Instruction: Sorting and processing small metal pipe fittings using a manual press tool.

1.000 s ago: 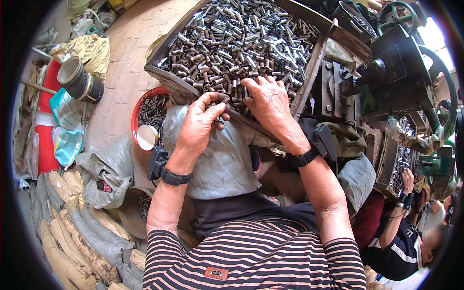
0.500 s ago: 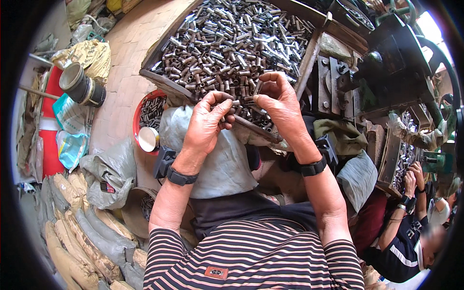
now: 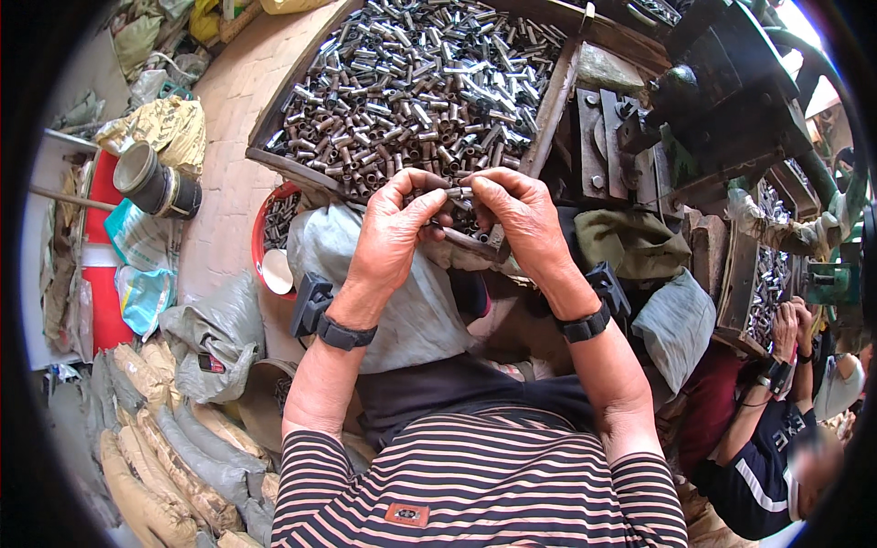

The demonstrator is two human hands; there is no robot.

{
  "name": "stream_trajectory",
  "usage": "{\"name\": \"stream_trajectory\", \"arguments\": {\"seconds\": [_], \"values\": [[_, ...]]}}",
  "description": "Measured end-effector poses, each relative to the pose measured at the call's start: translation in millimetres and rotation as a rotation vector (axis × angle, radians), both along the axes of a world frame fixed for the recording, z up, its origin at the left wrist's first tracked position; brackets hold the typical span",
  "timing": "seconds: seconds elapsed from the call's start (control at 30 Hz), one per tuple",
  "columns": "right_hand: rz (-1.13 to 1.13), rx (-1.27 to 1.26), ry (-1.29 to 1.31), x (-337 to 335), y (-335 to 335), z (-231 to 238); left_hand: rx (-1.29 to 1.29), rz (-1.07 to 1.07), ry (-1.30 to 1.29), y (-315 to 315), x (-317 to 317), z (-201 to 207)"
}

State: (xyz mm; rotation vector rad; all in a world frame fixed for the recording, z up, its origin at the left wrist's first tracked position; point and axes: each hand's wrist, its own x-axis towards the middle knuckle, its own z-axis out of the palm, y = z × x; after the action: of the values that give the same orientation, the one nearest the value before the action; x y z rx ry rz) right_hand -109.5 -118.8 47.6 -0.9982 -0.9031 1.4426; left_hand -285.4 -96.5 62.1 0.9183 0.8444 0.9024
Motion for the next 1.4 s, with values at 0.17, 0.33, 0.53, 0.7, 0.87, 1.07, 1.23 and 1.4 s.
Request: {"name": "stream_trajectory", "arguments": {"seconds": [0.17,0.33,0.53,0.7,0.87,1.07,1.23,1.4], "values": [[0.003,0.049,-0.055,6,-6,0,0.074,-0.032,0.058,-1,7,-3],[-0.058,0.079,-0.002,10,-9,-1,0.124,-0.034,0.130,-2,13,0],[-0.067,0.076,0.009,12,-12,-1,0.169,-0.017,0.152,-1,14,-1],[-0.095,0.085,-0.007,12,-13,-3,0.212,-0.046,0.212,0,16,-1],[-0.012,0.036,0.056,13,-12,-1,0.251,-0.141,0.220,0,9,1],[0.039,-0.014,0.114,12,-11,7,0.124,-0.184,0.046,-2,5,3],[0.030,-0.047,0.080,1,-9,8,0.274,-0.063,0.164,0,3,1],[0.099,-0.024,0.059,1,-5,0,0.210,-0.076,0.151,4,-2,-1]]}}
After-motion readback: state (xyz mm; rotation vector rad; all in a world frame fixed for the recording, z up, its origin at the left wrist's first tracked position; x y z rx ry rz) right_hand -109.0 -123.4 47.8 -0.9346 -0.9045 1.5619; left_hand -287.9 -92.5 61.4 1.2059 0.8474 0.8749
